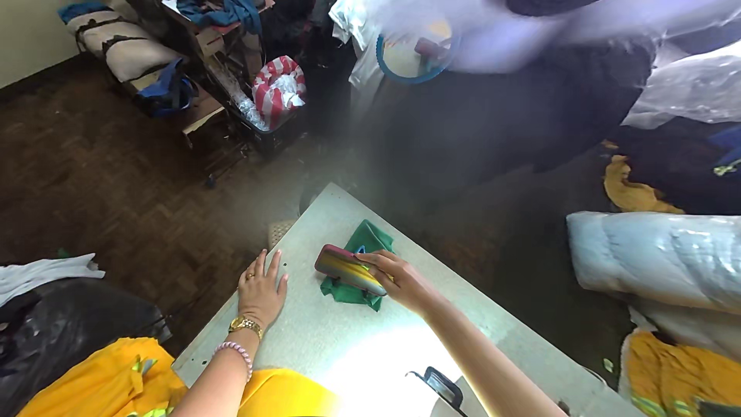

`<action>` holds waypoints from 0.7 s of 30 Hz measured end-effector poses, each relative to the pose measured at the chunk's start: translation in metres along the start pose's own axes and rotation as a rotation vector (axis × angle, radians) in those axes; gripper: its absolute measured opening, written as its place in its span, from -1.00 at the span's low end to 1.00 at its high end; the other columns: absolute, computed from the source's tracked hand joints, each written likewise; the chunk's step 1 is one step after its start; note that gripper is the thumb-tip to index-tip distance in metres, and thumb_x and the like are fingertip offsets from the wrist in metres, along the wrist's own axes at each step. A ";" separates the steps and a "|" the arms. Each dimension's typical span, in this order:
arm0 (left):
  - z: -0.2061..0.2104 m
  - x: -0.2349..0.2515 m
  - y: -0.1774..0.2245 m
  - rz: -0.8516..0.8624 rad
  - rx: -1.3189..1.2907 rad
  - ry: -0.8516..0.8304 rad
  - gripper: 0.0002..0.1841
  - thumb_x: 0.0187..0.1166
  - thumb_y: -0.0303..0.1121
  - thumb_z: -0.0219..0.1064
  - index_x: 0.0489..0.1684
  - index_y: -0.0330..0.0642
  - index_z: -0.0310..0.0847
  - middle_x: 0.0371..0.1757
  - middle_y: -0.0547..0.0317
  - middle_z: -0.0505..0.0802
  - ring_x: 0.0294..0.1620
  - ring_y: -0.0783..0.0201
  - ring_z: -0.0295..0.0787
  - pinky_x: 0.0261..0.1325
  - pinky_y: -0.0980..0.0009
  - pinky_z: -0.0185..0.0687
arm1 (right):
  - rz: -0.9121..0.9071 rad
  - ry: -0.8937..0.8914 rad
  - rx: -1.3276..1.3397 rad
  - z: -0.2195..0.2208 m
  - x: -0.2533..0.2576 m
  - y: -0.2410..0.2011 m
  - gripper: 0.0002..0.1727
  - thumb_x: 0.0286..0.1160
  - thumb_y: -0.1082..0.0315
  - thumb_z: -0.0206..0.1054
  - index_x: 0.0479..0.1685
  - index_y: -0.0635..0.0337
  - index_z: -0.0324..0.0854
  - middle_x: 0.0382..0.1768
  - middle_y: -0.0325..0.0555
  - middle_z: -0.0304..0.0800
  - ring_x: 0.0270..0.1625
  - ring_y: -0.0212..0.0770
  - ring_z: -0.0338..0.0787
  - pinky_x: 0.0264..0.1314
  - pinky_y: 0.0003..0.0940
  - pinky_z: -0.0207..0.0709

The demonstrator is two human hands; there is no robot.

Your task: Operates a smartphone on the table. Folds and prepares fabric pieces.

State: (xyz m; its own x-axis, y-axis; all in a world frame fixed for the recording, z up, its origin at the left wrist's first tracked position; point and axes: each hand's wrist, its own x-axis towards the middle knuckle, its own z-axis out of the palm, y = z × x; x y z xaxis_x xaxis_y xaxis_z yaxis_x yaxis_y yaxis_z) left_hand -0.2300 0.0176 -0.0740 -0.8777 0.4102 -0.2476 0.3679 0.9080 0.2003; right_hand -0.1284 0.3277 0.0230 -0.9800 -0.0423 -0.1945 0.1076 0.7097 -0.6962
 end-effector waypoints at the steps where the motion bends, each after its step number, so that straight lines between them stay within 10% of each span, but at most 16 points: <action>1: 0.000 -0.001 0.000 0.001 0.002 0.002 -0.33 0.73 0.15 -0.08 0.88 0.30 0.13 0.83 -0.08 0.31 0.72 -0.16 0.36 0.65 -0.20 0.19 | 0.005 -0.009 -0.005 0.000 0.000 0.000 -0.58 0.79 0.14 0.07 0.48 -0.11 0.66 0.33 -0.19 0.75 0.33 -0.30 0.74 0.44 -0.22 0.62; 21: 0.002 0.001 -0.001 -0.002 0.000 0.001 -0.34 0.73 0.15 -0.07 0.87 0.31 0.13 0.82 -0.06 0.33 0.74 -0.16 0.34 0.65 -0.20 0.20 | -0.005 -0.026 -0.047 0.001 0.002 -0.001 -0.57 0.78 0.17 0.08 0.53 -0.13 0.61 0.33 -0.17 0.74 0.34 -0.27 0.74 0.44 -0.20 0.62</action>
State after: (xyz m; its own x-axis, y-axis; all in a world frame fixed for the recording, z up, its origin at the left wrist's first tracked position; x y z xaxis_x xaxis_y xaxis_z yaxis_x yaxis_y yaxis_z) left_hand -0.2304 0.0172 -0.0763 -0.8786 0.4084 -0.2475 0.3662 0.9088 0.2000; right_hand -0.1301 0.3267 0.0228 -0.9758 -0.0635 -0.2095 0.0942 0.7420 -0.6638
